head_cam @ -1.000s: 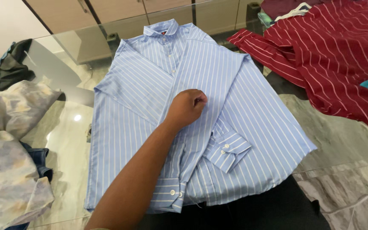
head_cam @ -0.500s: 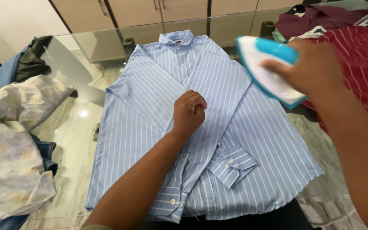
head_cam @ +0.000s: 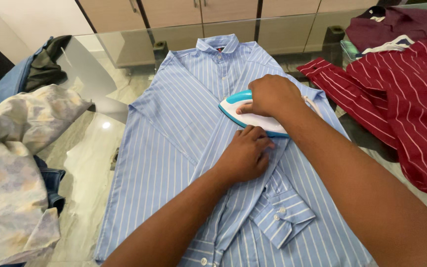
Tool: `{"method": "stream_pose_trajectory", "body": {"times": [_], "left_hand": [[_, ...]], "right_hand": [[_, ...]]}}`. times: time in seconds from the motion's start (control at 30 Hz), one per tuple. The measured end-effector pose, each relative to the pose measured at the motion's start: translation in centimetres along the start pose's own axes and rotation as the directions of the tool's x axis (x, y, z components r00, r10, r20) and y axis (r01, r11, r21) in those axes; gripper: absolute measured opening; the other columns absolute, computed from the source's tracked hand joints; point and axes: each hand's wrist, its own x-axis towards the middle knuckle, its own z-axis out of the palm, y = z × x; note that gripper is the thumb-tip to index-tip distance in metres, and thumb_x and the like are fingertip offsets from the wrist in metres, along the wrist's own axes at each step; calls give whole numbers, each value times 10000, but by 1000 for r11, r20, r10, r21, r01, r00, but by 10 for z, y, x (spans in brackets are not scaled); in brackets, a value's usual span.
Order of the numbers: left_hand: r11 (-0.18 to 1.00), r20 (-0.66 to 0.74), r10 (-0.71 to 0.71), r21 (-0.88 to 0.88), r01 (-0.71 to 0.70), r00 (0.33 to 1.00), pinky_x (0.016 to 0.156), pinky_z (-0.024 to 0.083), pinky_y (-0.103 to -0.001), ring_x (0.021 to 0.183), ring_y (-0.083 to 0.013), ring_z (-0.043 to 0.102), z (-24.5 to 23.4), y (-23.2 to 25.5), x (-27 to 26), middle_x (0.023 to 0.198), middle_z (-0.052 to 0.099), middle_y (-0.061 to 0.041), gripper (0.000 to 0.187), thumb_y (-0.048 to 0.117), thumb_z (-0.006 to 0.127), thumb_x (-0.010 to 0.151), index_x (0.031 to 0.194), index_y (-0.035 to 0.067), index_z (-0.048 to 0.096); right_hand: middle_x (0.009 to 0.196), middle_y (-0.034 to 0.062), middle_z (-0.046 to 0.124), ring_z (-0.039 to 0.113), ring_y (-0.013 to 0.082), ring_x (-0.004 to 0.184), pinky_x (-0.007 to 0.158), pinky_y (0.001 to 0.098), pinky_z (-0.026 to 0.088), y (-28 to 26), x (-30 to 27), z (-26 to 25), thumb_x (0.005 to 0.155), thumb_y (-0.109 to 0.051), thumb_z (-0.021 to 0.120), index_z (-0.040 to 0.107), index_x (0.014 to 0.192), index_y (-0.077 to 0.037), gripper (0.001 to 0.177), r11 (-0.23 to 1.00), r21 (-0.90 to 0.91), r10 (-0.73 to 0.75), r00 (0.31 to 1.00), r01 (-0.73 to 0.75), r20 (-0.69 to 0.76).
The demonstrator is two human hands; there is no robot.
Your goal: The person irons a light blue striped shirt laid out on a glass table. They smooth the fabric, iron the body and sleeves, fold the sleeves inward, and then fold the shirt in half before ironing the folded edges.
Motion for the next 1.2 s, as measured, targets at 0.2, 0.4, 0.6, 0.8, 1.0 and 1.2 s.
{"method": "stream_pose_trajectory", "body": {"times": [0.2, 0.4, 0.6, 0.8, 1.0, 1.2], "left_hand": [[970, -42, 65, 237, -53, 997, 1160, 343, -538, 1388, -382, 472, 6, 4, -3, 1422, 552, -232, 451, 211, 582, 881, 1286, 22, 637], [965, 60, 3, 261, -19, 998, 1182, 291, -552, 1455, -365, 412, 8, 4, -1, 1513, 485, -236, 475, 241, 523, 934, 1348, 18, 596], [968, 80, -17, 251, -4, 997, 1201, 266, -553, 1476, -349, 385, 9, 3, -2, 1543, 468, -212, 478, 262, 504, 951, 1364, 34, 583], [964, 95, -42, 264, 15, 995, 1214, 223, -556, 1505, -342, 336, 12, 3, -1, 1572, 415, -228, 485, 271, 479, 974, 1393, 39, 553], [968, 83, -70, 247, 48, 994, 1217, 223, -564, 1521, -346, 321, 11, 8, -2, 1584, 408, -232, 500, 276, 494, 958, 1393, 36, 553], [971, 74, -94, 227, 75, 993, 1221, 217, -576, 1514, -350, 332, 9, 12, 0, 1576, 415, -245, 520, 262, 515, 925, 1385, 24, 557]], "right_hand": [[1119, 135, 753, 711, 342, 1059, 891, 491, 567, 9, 26, -4, 657, -734, 808, 753, 1213, -164, 799, 1000, -18, -15, 1000, 15, -11], [1116, 143, 754, 715, 347, 1051, 883, 492, 568, 20, 31, -1, 642, -739, 815, 754, 1216, -163, 815, 1000, -16, -25, 998, 24, -49], [1056, 182, 764, 734, 360, 998, 843, 488, 585, 22, 55, 6, 714, -774, 776, 775, 1087, -75, 792, 996, -46, 79, 995, -82, -58], [1049, 178, 754, 730, 349, 985, 798, 472, 592, 27, 90, 14, 723, -776, 782, 772, 1051, -50, 797, 980, -55, 185, 980, -189, -75], [1067, 163, 757, 725, 342, 1002, 790, 460, 589, 33, 127, 20, 728, -759, 798, 763, 1084, -45, 799, 970, -57, 230, 968, -237, -97], [1078, 142, 751, 715, 334, 1018, 790, 456, 574, 37, 172, 28, 733, -716, 823, 769, 1110, -77, 744, 965, -21, 256, 958, -261, -131]]}}
